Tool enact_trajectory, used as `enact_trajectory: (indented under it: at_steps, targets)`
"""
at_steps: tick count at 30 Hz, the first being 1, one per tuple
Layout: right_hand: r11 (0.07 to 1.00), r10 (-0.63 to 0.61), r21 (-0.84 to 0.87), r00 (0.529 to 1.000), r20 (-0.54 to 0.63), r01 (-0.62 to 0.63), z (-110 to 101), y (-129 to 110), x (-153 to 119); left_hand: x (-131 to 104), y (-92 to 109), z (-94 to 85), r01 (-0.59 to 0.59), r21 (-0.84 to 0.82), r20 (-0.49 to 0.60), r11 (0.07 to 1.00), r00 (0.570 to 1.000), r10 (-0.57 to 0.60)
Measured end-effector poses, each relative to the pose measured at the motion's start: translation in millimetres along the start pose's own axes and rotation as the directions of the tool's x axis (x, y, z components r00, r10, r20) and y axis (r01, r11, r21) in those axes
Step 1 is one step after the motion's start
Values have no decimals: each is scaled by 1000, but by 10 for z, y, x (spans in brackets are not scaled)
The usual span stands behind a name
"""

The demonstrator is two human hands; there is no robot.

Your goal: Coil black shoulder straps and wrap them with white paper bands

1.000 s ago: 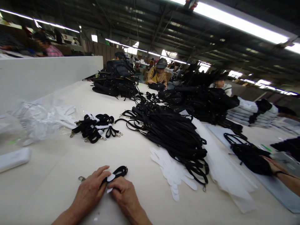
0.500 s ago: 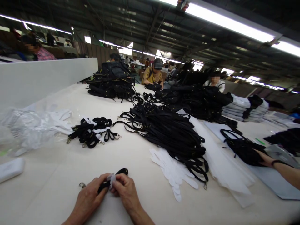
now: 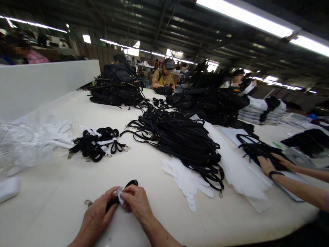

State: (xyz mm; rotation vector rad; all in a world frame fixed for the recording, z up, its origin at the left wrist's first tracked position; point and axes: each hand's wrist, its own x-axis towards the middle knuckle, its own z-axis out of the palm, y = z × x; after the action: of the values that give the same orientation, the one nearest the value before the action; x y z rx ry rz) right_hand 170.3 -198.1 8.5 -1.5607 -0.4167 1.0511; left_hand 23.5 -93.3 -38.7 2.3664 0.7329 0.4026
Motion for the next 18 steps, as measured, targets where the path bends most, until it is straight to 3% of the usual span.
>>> enact_trajectory:
  at_steps: [18]
  targets:
    - [997,-23,-80,999,-23,22,-22,16,20,-26,-6,29,-38,37,-28,999,999,39]
